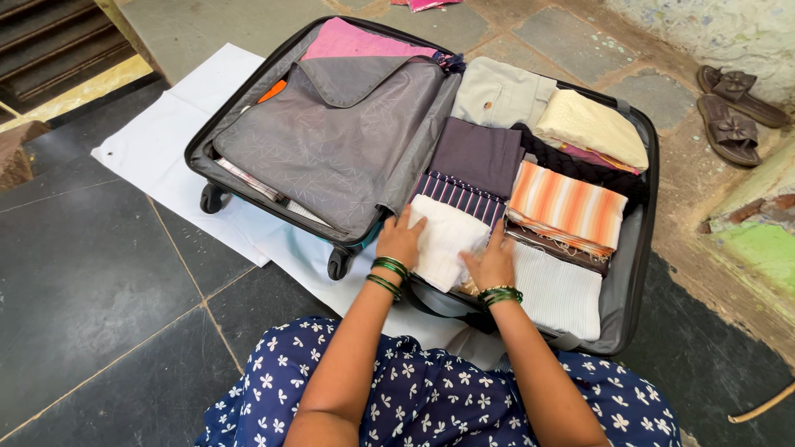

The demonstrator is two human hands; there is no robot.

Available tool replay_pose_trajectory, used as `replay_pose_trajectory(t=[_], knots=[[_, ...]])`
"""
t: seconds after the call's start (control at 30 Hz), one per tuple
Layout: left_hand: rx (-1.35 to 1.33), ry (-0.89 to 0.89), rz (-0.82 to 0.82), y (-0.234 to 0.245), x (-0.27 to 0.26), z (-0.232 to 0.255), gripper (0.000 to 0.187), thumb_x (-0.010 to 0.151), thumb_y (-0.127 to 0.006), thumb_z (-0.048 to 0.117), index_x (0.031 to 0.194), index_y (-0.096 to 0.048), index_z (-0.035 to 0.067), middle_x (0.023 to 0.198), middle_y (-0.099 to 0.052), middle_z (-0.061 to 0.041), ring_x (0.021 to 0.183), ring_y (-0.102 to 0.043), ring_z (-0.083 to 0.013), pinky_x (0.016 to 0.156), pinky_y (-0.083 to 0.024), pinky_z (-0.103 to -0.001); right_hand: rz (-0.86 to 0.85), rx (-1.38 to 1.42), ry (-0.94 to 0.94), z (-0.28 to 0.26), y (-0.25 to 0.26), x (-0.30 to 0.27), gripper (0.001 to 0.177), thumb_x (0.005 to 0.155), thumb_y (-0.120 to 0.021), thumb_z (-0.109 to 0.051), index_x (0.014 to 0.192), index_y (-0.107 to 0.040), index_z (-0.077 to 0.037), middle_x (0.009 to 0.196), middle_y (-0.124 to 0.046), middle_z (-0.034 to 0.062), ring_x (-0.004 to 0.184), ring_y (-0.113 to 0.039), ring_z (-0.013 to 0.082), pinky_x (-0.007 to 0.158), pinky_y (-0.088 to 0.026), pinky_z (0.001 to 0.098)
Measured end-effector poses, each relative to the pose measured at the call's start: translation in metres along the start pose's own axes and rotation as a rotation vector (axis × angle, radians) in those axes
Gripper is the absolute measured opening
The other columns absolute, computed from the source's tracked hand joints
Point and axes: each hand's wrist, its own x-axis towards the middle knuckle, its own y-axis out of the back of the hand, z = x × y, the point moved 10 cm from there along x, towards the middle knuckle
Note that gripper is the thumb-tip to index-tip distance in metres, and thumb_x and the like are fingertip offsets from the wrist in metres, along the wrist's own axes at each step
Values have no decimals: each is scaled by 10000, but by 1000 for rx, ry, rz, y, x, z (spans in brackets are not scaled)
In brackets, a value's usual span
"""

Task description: The person is packing a suitcase with various folded clothes. They methodically place items such as a cream-colored cloth, a pink and yellow patterned cloth, a dark braided item, and striped fabrics into the suitcase, arranging them neatly.

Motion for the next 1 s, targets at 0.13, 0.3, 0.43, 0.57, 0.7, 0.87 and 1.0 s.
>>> replay_pose_trajectory(t=[0.13, 0.3, 0.43, 0.57, 0.7, 0.87, 1.0], knots=[[61, -188, 181, -8, 15, 22, 679, 864, -628, 228, 1485, -464, 6, 1631, -323, -195, 1502, -298, -412, 1207, -268, -504, 277, -207, 545, -81, 25, -8, 726, 977, -640, -321, 1556, -331, -11, 1617, -328, 226, 1516, -282, 424, 1258, -205, 536], [130, -131, 161, -43, 8, 20, 696, 977, -406, 368, 1563, -323, 0, 1683, -209, -178, 1561, -154, -345, 1234, -100, -564, -78, -604, 578, -65, -67, 16, 627, 1055, -315, -474, 1585, -336, -140, 1693, -202, 32, 1572, -92, 307, 1222, 1, 623], [229, 24, 2, -58, -1, 13, 725, 984, -313, 371, 1594, -221, -11, 1707, -93, -188, 1585, -33, -331, 1241, 7, -569, -160, -481, 584, -41, -92, 18, 627, 1056, -243, -504, 1600, -322, -203, 1706, -170, 16, 1576, -66, 294, 1220, 4, 601], [261, 131, -249, -66, -6, 10, 798, 968, -322, 405, 1611, -115, -19, 1704, 25, -200, 1574, 71, -330, 1221, 60, -537, -310, -480, 541, -24, -108, 21, 629, 1045, -208, -525, 1607, -291, -256, 1712, -113, -25, 1579, -28, 272, 1215, 19, 570], [235, 164, -279, -58, -6, 13, 813, 979, -313, 450, 1612, -89, -9, 1702, 52, -199, 1575, 92, -335, 1222, 64, -529, -372, -499, 512, -17, -122, 31, 660, 1019, -140, -541, 1608, -270, -274, 1710, -75, -51, 1569, 9, 263, 1198, 59, 566], [226, 154, -313, -27, -19, 24, 1029, 921, -440, 666, 1609, -127, -33, 1703, -7, -223, 1577, 47, -330, 1233, 41, -513, -234, -112, 561, -4, -87, 58, 518, 1038, -420, -217, 1556, -452, -236, 1650, -364, 27, 1584, -293, 263, 1316, -238, 457], [248, -53, 67, 9, -5, 56, 1006, 906, -512, 649, 1614, -228, -7, 1712, -130, -203, 1591, -26, -326, 1246, 10, -560, -129, -256, 663, 2, -21, 68, 707, 793, -590, 73, 1477, -500, -81, 1585, -482, 111, 1562, -349, 302, 1293, -317, 422]])
